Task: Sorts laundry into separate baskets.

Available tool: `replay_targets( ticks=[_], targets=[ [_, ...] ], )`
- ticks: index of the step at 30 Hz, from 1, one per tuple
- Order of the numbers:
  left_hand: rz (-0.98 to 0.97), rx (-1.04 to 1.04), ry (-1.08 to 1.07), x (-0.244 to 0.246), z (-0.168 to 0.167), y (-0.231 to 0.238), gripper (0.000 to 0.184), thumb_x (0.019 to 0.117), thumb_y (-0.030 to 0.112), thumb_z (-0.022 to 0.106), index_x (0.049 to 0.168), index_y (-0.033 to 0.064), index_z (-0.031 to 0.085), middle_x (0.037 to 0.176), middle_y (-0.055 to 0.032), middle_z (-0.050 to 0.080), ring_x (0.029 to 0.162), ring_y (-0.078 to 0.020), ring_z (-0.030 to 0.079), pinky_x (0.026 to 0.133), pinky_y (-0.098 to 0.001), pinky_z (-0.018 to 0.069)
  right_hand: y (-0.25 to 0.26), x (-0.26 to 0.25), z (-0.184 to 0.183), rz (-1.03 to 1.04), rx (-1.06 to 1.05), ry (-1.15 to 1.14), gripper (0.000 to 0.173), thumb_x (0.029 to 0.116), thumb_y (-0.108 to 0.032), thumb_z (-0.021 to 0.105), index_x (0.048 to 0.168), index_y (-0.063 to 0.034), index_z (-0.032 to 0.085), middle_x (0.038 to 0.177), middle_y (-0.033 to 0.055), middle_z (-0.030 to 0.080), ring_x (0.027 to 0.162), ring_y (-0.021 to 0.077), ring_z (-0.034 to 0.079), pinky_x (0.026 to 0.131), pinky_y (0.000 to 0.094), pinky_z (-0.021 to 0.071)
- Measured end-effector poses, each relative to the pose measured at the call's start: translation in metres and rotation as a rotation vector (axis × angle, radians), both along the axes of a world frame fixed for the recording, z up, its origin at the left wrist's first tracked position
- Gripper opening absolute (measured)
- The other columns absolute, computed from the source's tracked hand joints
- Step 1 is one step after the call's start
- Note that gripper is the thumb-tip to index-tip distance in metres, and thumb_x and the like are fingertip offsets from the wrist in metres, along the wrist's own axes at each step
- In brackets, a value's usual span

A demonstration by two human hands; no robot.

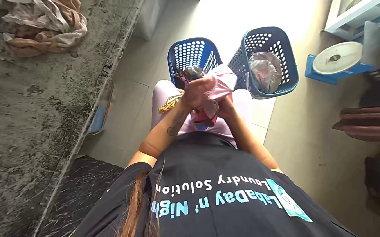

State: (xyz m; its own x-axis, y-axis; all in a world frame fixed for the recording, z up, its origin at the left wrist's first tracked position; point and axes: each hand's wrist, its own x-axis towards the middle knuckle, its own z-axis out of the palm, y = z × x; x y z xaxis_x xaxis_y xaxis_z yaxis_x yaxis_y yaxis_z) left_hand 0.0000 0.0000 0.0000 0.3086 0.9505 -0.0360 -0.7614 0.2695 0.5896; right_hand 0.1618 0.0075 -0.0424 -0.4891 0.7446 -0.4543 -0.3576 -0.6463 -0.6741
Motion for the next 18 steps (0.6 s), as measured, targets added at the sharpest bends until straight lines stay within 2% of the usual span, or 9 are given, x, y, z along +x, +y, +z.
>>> replay_targets(
  ticks=[3,7,9,11,12,13,14,16,18],
  targets=[
    [-0.012,-0.06,-0.118,-0.037,-0.029,0.015,0.033,0.0913,0.037,0.058,0.113,0.0128,0.064,0.103,-0.0055,0.073,0.095,-0.0159,0.07,0.081,-0.0376,0.0605,0.04,0.032,0.047,-0.08,0.262,-0.182,0.02,0.1016,-0.012,0.044,0.109,-0.0133,0.063,0.093,-0.0007,0.073,0.086,0.0113,0.07,0.079,0.0353,0.061],
    [-0.094,-0.068,0.031,-0.054,-0.031,0.016,0.046,0.0979,0.035,0.046,0.136,0.0105,0.051,0.127,-0.0123,0.066,0.114,-0.0267,0.066,0.093,-0.0473,0.057,0.096,0.086,0.097,-0.26,0.688,-0.339,0.021,0.1019,-0.01,0.052,0.119,-0.0078,0.065,0.108,0.0,0.071,0.099,0.0128,0.068,0.091,0.0394,0.0588],
    [-0.116,-0.047,0.416,-0.058,-0.025,0.018,0.045,0.1052,0.024,0.038,0.144,0.0039,0.05,0.134,-0.0139,0.065,0.114,-0.0261,0.068,0.096,-0.045,0.0576,0.114,0.11,0.12,-0.354,0.81,-0.299,0.024,0.1051,-0.008,0.046,0.124,-0.0088,0.06,0.111,0.0002,0.071,0.104,0.0151,0.068,0.095,0.0419,0.0575],
    [-0.013,-0.037,1.06,-0.062,-0.033,0.02,0.04,0.1032,0.018,0.058,0.14,0.0018,0.057,0.13,-0.0149,0.067,0.113,-0.0229,0.068,0.098,-0.0422,0.0552,0.132,0.134,0.128,-0.478,0.871,-0.362,0.025,0.1055,-0.005,0.045,0.127,-0.0066,0.058,0.112,0.0018,0.07,0.103,0.0168,0.068,0.094,0.0423,0.0583],
    [-0.01,-0.005,1.41,-0.068,-0.044,0.018,0.054,0.0965,0.026,0.07,0.143,0.0033,0.056,0.137,-0.0165,0.063,0.124,-0.0273,0.063,0.108,-0.0501,0.0483,0.141,0.147,0.122,-0.554,0.863,-0.441,0.027,0.1046,-0.004,0.046,0.129,-0.0045,0.058,0.113,0.0041,0.07,0.103,0.018,0.069,0.091,0.0417,0.0593],
    [-0.045,0.02,1.667,-0.074,-0.056,0.012,0.07,0.0896,0.035,0.077,0.147,0.003,0.053,0.146,-0.021,0.055,0.137,-0.0356,0.051,0.115,-0.062,0.034,0.148,0.159,0.113,-0.625,0.813,-0.539,0.03,0.1037,-0.004,0.048,0.132,-0.003,0.057,0.118,0.0072,0.068,0.104,0.0193,0.068,0.09,0.0411,0.0596],
    [-0.106,0.034,1.846,-0.079,-0.07,0.003,0.08,0.0855,0.042,0.078,0.149,0.0021,0.05,0.153,-0.0253,0.046,0.145,-0.0422,0.039,0.118,-0.0702,0.0216,0.151,0.168,0.1,-0.672,0.702,-0.65,0.036,0.1036,-0.006,0.048,0.139,-0.0036,0.053,0.124,0.0098,0.066,0.107,0.0203,0.067,0.089,0.04,0.0597],
    [-0.181,0.072,2.044,-0.08,-0.091,-0.015,0.075,0.0891,0.044,0.074,0.148,0.0023,0.052,0.161,-0.0279,0.034,0.154,-0.0456,0.02,0.119,-0.0746,0.0059,0.145,0.175,0.077,-0.658,0.414,-0.86,0.043,0.1062,-0.018,0.047,0.148,-0.0083,0.044,0.129,0.0115,0.06,0.105,0.0198,0.065,0.084,0.0387,0.059],
    [-0.076,0.14,2.129,-0.069,-0.1,-0.025,0.045,0.0967,0.031,0.065,0.134,0.005,0.065,0.152,-0.0254,0.048,0.151,-0.0435,0.029,0.121,-0.0705,0.009,0.127,0.159,0.054,-0.543,0.318,-0.894,0.05,0.105,-0.021,0.048,0.152,-0.0094,0.037,0.13,0.0137,0.058,0.101,0.022,0.066,0.08,0.0396,0.0592]
  ],
)
